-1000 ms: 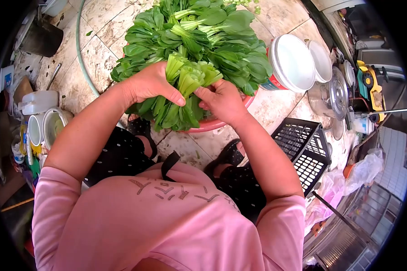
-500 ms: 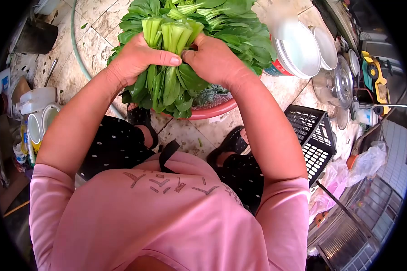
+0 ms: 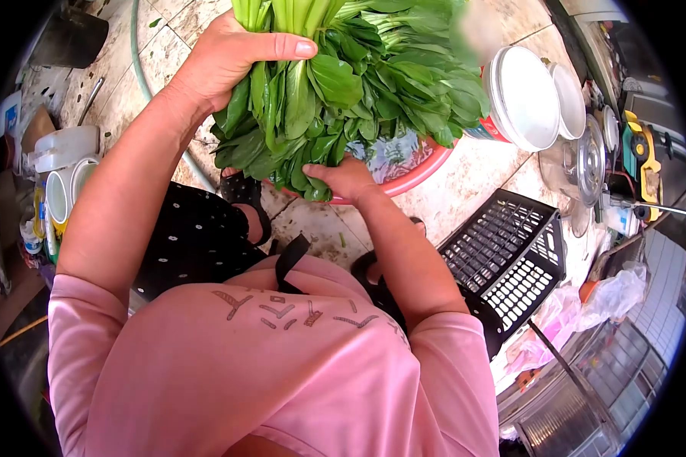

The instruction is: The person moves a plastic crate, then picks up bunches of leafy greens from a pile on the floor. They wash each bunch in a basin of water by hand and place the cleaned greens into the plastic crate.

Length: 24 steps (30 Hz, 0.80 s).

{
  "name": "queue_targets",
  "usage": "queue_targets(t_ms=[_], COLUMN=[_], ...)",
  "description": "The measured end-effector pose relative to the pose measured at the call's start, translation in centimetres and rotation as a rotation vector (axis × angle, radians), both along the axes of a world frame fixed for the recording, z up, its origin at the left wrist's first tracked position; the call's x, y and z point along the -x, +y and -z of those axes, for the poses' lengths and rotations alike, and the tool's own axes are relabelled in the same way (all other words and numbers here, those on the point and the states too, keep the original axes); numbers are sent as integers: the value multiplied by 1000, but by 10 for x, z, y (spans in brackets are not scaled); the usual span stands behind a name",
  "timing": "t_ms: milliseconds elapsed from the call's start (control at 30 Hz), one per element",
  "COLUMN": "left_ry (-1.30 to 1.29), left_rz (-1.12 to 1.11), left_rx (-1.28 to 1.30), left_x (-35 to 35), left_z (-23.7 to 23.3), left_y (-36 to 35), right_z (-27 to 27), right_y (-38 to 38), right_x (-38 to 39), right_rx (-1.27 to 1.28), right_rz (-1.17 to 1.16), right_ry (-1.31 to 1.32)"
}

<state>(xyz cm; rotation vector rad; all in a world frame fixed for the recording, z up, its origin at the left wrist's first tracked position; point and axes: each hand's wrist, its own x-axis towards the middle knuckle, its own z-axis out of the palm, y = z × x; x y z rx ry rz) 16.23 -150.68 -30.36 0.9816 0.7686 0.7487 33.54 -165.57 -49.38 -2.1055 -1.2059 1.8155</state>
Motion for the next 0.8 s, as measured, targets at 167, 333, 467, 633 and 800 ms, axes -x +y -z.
queue_targets(t_ms=[167, 333, 467, 633, 800], left_ry=[-60, -55, -72, -72, -85], left_rz=[22, 38, 47, 98, 113], left_rx=[-20, -38, -15, 11, -33], left_x=[-1, 5, 7, 5, 4], left_z=[0, -4, -7, -4, -3], left_y=[-2, -5, -2, 0, -1], right_z=[1, -51, -59, -57, -82], right_y=[-8, 5, 21, 35, 35], right_x=[16, -41, -111, -133, -109], right_rx=[-157, 97, -76, -158, -257], right_rz=[205, 106, -442, -732, -843], right_ry=[-60, 76, -218, -744, -946])
